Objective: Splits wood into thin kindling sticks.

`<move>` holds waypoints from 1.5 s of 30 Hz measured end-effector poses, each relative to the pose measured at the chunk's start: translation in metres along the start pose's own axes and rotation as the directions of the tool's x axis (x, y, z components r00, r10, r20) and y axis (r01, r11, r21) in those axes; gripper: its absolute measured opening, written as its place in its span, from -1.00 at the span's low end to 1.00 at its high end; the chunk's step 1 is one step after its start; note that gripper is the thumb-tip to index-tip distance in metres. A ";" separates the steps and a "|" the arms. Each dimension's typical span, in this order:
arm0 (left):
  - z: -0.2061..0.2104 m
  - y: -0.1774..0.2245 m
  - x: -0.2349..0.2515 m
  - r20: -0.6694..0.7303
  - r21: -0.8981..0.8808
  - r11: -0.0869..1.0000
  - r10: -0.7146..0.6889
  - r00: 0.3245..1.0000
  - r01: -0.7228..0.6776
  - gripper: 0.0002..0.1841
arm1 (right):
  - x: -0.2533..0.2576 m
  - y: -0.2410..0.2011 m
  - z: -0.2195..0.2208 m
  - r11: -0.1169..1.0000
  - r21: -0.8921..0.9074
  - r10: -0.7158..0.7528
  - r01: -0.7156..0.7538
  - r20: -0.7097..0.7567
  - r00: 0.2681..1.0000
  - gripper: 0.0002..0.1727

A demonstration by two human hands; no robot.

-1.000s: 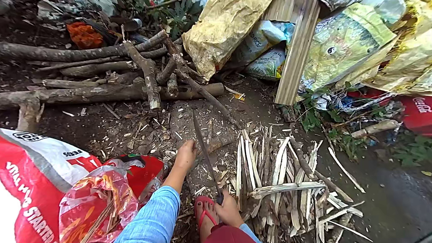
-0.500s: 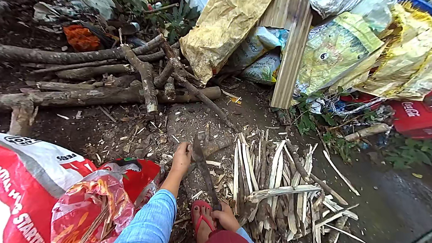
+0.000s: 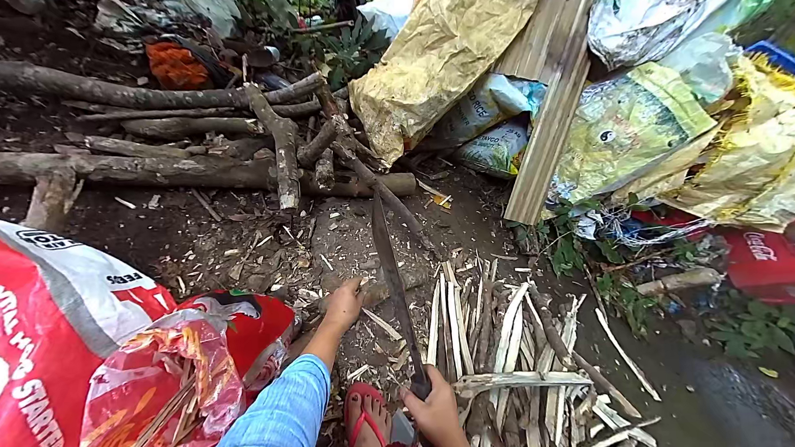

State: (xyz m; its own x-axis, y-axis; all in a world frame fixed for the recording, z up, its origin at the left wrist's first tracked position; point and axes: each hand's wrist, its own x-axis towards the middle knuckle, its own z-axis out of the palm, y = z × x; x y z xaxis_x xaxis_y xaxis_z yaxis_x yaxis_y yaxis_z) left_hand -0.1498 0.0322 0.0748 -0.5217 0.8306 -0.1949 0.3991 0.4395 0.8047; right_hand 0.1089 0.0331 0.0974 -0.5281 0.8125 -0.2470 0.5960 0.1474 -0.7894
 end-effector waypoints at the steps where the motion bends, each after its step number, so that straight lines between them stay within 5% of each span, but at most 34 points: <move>1: 0.000 0.001 0.001 0.000 0.003 1.000 0.002 1.000 -0.002 -0.61 | 0.001 -0.002 -0.001 1.000 -0.016 -0.009 0.009 -0.009 1.000 -0.48; 13: -0.001 0.002 0.003 0.070 0.076 0.996 0.048 0.996 -0.054 -0.66 | 0.013 0.004 0.005 0.954 -0.263 0.179 -0.144 0.114 0.977 -0.51; 23: -0.001 0.003 0.006 0.083 0.076 0.995 0.051 0.995 -0.058 -0.65 | 0.000 -0.004 -0.001 0.982 -0.185 -0.030 0.033 0.019 0.999 -0.54; 30: -0.002 0.002 0.008 0.109 0.100 0.993 0.059 0.992 -0.070 -0.63 | 0.021 -0.017 0.003 0.885 -0.423 0.265 -0.195 0.114 0.958 -0.46; 39: -0.013 0.023 0.000 0.037 0.092 0.982 0.161 0.986 -0.164 -0.61 | 0.012 -0.018 -0.001 0.891 -0.423 0.208 -0.163 0.061 0.976 -0.48; 45: -0.001 -0.011 0.007 0.126 -0.031 0.999 0.029 0.992 -0.026 -0.48 | 0.022 -0.010 0.005 0.890 -0.378 0.318 -0.256 0.110 0.942 -0.49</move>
State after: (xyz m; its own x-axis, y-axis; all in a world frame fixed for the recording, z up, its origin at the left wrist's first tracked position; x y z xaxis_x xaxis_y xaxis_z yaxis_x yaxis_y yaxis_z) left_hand -0.1584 0.0324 0.0647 -0.4107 0.8796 -0.2402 0.3889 0.4072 0.8264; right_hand 0.0884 0.0465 0.0964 -0.3746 0.7499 -0.5453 0.8942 0.1365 -0.4264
